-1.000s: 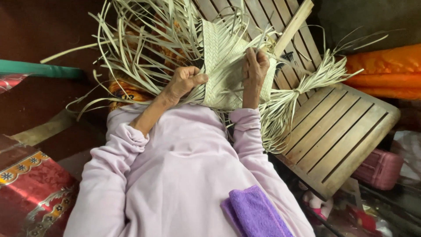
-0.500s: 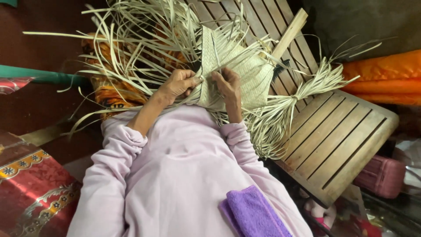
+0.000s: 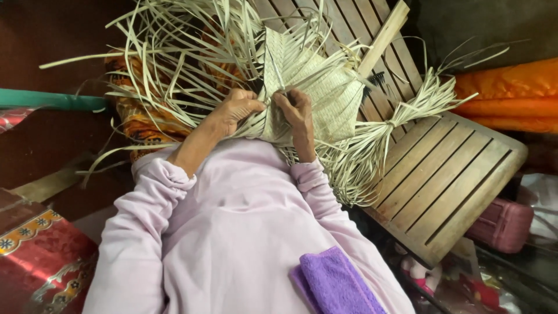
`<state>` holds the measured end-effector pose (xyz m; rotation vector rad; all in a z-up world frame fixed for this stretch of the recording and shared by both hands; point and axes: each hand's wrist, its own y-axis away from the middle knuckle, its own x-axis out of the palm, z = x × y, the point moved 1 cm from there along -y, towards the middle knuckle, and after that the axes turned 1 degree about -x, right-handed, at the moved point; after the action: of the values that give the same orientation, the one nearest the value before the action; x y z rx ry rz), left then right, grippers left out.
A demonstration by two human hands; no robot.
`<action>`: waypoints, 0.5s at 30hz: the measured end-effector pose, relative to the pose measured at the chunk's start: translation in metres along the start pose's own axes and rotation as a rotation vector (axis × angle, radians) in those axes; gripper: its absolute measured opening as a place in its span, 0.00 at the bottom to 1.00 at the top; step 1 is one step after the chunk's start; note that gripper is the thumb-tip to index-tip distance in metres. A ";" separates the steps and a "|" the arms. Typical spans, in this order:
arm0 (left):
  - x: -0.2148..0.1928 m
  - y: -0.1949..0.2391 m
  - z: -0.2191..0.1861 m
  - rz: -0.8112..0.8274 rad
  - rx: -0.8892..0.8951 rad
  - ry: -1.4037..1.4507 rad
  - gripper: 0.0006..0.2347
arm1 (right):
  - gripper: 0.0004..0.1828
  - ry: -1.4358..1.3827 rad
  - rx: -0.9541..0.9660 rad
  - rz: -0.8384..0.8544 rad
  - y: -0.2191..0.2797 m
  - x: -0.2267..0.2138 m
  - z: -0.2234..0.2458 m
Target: The person weaves a basket using dried palm leaves, interlacing strands by hand to form a patterned structure. The hands manipulate the leaves continuously, pulling and tucking them into the existing weave.
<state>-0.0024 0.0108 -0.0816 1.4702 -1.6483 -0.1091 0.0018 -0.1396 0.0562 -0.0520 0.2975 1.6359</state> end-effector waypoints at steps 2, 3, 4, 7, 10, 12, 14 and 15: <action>-0.008 -0.012 0.006 0.006 0.006 0.005 0.07 | 0.13 -0.012 -0.001 -0.001 0.001 0.002 0.010; -0.012 -0.017 0.010 0.012 0.010 0.008 0.06 | 0.13 -0.026 -0.001 -0.003 0.003 0.004 0.015; -0.012 -0.015 0.010 0.011 0.008 0.011 0.06 | 0.13 -0.024 0.002 -0.001 0.004 0.005 0.017; -0.007 -0.004 0.008 -0.034 0.008 0.050 0.06 | 0.12 -0.013 0.038 -0.018 0.007 0.005 0.015; 0.007 0.005 -0.005 -0.051 0.025 0.034 0.06 | 0.13 -0.035 0.057 -0.033 0.002 0.006 0.012; 0.008 0.006 0.003 -0.062 0.042 -0.006 0.07 | 0.11 -0.065 0.125 -0.068 0.002 0.013 0.019; 0.015 0.017 -0.007 -0.060 0.006 0.013 0.08 | 0.11 -0.062 0.136 -0.068 0.002 0.012 0.019; 0.020 0.022 -0.011 -0.057 -0.029 0.032 0.08 | 0.11 -0.058 0.147 -0.069 0.003 0.010 0.019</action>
<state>-0.0092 0.0059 -0.0511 1.4901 -1.5734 -0.1402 0.0009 -0.1254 0.0732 0.0959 0.3666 1.5400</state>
